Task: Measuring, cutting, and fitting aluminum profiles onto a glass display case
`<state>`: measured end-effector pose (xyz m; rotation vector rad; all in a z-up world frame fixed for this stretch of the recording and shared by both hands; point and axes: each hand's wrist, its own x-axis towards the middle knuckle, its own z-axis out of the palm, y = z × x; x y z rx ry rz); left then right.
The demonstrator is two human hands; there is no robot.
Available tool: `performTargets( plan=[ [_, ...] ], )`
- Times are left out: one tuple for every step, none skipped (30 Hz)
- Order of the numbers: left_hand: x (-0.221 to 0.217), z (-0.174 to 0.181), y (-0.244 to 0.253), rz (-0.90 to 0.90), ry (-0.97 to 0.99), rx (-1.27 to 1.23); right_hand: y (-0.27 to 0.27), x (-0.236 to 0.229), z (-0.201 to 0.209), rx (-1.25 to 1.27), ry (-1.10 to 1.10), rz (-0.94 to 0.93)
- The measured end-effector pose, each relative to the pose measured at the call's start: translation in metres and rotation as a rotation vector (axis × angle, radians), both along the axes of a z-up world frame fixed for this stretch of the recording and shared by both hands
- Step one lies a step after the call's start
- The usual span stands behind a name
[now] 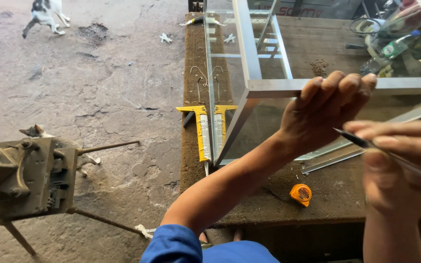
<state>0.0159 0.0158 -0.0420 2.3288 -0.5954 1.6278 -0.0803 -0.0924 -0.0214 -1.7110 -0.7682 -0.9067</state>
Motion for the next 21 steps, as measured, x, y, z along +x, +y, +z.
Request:
performTargets(
  plan=[
    [0.0, 0.003, 0.001, -0.027, -0.057, -0.044, -0.024, -0.009, -0.017, 0.018, 0.037, -0.064],
    [0.0, 0.006, 0.002, -0.053, -0.114, -0.089, -0.049, -0.019, -0.035, 0.036, 0.074, -0.128],
    [0.001, 0.002, 0.002, -0.066, -0.12, -0.087, -0.052, -0.032, -0.042, 0.04, 0.068, -0.141],
    [0.004, -0.003, 0.001, -0.05, -0.088, -0.061, -0.055, -0.044, -0.05, 0.118, 0.15, -0.183],
    [0.005, -0.009, -0.006, -0.047, -0.053, -0.04, -0.062, -0.06, -0.058, 0.194, 0.231, -0.237],
    [0.009, -0.018, -0.004, -0.073, -0.056, -0.043, -0.077, -0.061, -0.087, 0.195, 0.225, -0.263],
    [0.013, -0.027, -0.008, -0.076, 0.037, -0.034, -0.095, -0.067, -0.113, 0.299, 0.36, -0.377],
    [0.018, -0.034, -0.014, -0.079, 0.129, -0.02, -0.115, -0.074, -0.139, 0.416, 0.486, -0.49],
    [0.011, -0.025, -0.005, -0.126, 0.12, -0.025, -0.121, -0.076, -0.157, 0.423, 0.466, -0.535],
    [0.005, -0.015, 0.003, -0.187, 0.018, -0.068, -0.129, -0.077, -0.174, 0.508, 0.605, -0.587],
    [0.006, -0.005, 0.014, -0.232, -0.087, -0.107, -0.137, -0.068, -0.193, 0.602, 0.743, -0.617],
    [0.005, -0.001, 0.015, -0.264, -0.1, -0.107, -0.156, -0.068, -0.227, 0.619, 0.722, -0.641],
    [0.003, 0.0, 0.019, -0.209, -0.126, -0.07, -0.174, -0.065, -0.262, 0.636, 0.836, -0.675],
    [0.001, 0.002, 0.023, -0.154, -0.152, -0.033, -0.191, -0.061, -0.298, 0.655, 0.952, -0.708],
    [0.003, 0.001, 0.023, -0.156, -0.162, -0.031, -0.222, -0.055, -0.355, 0.66, 0.942, -0.705],
    [0.006, -0.001, 0.024, -0.154, -0.133, -0.009, -0.251, -0.052, -0.408, 0.572, 1.02, -0.774],
    [0.006, -0.003, 0.027, -0.14, -0.097, 0.014, -0.275, -0.047, -0.459, 0.473, 1.103, -0.833],
    [0.01, -0.004, 0.029, -0.13, -0.101, 0.018, -0.282, -0.047, -0.475, 0.471, 1.102, -0.821],
    [0.012, -0.005, 0.032, -0.107, -0.096, 0.044, -0.289, -0.046, -0.492, 0.251, 1.25, -0.864],
    [0.014, -0.006, 0.034, -0.085, -0.09, 0.07, -0.297, -0.044, -0.509, 0.021, 1.384, -0.9],
    [0.009, 0.002, 0.036, -0.06, -0.098, 0.07, -0.304, -0.04, -0.519, 0.007, 1.372, -0.879]
  ],
)
